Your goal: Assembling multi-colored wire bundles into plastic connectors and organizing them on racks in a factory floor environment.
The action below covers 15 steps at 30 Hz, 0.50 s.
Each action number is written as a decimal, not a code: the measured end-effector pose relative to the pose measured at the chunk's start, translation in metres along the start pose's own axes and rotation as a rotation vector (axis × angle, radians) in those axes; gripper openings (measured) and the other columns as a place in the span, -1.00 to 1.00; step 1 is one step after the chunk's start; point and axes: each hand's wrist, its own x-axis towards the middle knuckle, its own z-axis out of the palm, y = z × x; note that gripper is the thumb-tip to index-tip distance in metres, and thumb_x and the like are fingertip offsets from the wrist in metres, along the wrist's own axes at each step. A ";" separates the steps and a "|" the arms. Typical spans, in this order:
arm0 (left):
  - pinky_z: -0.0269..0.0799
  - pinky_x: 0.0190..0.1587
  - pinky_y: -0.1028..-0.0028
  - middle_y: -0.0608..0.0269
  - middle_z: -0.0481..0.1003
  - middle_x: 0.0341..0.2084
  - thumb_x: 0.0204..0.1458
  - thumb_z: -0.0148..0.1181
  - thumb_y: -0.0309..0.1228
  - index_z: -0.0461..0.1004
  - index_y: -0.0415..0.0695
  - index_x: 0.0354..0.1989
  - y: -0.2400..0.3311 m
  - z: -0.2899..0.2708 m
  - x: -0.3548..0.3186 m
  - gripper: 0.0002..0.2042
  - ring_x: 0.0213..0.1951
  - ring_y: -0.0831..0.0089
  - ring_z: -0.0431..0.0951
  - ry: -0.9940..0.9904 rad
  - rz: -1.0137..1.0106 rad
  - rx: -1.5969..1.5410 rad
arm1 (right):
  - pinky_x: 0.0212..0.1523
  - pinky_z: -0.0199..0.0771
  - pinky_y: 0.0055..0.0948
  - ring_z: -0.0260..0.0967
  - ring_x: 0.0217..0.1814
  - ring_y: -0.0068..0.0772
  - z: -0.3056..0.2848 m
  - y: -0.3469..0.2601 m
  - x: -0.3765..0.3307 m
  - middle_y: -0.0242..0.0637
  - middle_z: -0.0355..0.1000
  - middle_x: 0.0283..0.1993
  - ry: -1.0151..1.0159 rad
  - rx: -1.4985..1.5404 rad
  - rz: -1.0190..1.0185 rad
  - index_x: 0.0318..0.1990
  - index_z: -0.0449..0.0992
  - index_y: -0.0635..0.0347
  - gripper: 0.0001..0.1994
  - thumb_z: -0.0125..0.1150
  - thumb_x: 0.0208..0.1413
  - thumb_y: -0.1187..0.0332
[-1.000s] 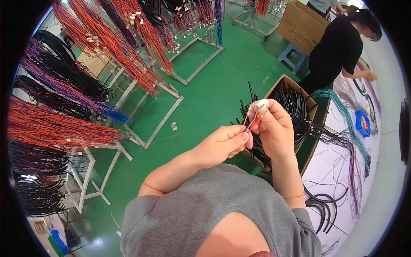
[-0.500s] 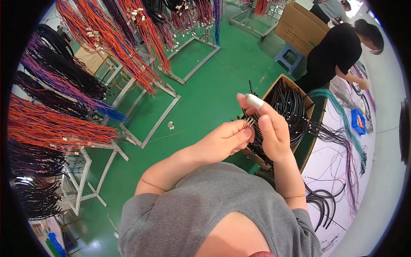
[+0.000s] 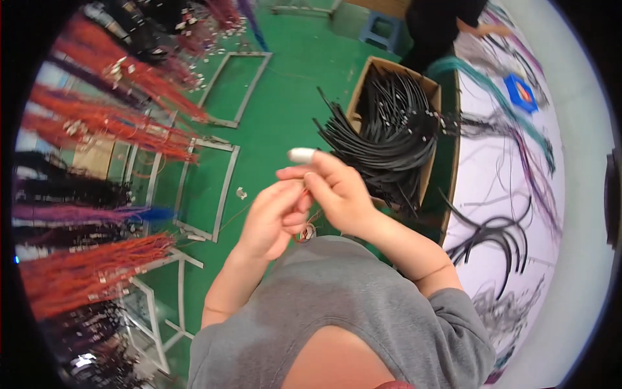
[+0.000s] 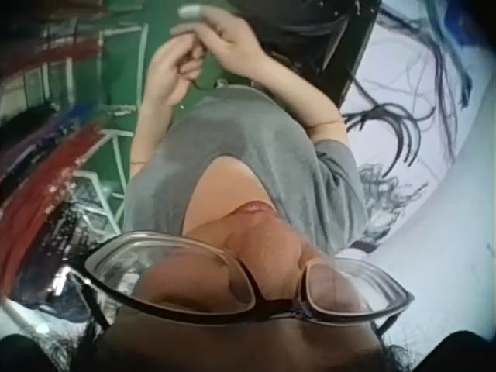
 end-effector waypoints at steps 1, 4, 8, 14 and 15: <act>-0.12 -0.73 0.72 0.43 0.19 -0.66 0.02 -0.15 -0.42 0.27 -0.21 -0.40 -0.008 0.000 0.004 -0.87 -0.73 0.75 0.00 -0.034 -0.048 0.015 | -0.19 0.30 -0.56 0.32 -0.20 -0.48 -0.002 0.006 -0.002 -0.16 0.34 -0.16 0.040 -0.085 -0.062 -0.04 0.17 0.31 -0.71 -0.27 0.05 0.51; -0.11 -0.72 0.75 0.46 0.19 -0.71 0.02 -0.11 -0.41 0.32 -0.22 -0.50 -0.031 -0.003 0.016 -0.84 -0.73 0.77 0.02 0.077 0.012 0.172 | -0.12 0.25 -0.53 0.31 -0.16 -0.41 -0.022 0.029 -0.011 -0.19 0.34 -0.14 -0.017 -0.226 -0.166 -0.02 0.15 0.34 -0.69 -0.28 0.06 0.47; -0.04 -0.65 0.74 0.43 0.22 -0.69 0.00 -0.07 -0.42 0.38 -0.32 -0.38 -0.049 -0.004 0.024 -0.81 -0.69 0.75 0.06 0.093 -0.109 0.397 | -0.14 0.27 -0.50 0.28 -0.11 -0.30 -0.085 0.086 -0.002 -0.12 0.30 -0.11 -0.228 0.511 0.165 -0.06 0.22 0.36 -0.58 -0.27 0.08 0.17; -0.03 -0.64 0.72 0.37 0.24 -0.62 -0.05 0.02 -0.38 0.35 -0.36 -0.39 -0.046 0.001 0.010 -0.77 -0.67 0.71 0.07 0.299 0.017 0.257 | -0.33 0.29 -0.26 0.30 -0.36 -0.01 -0.213 0.200 0.069 0.00 0.35 -0.44 0.601 -0.984 0.013 -0.43 0.44 0.28 -0.78 -0.02 -0.10 0.29; -0.04 -0.64 0.72 0.36 0.24 -0.61 -0.05 0.03 -0.37 0.35 -0.37 -0.39 -0.046 0.002 0.007 -0.76 -0.66 0.71 0.07 0.340 0.051 0.250 | -0.28 0.28 -0.23 0.29 -0.31 -0.02 -0.224 0.215 0.081 -0.04 0.36 -0.40 0.554 -1.102 -0.168 -0.37 0.44 0.24 -0.77 0.00 -0.10 0.27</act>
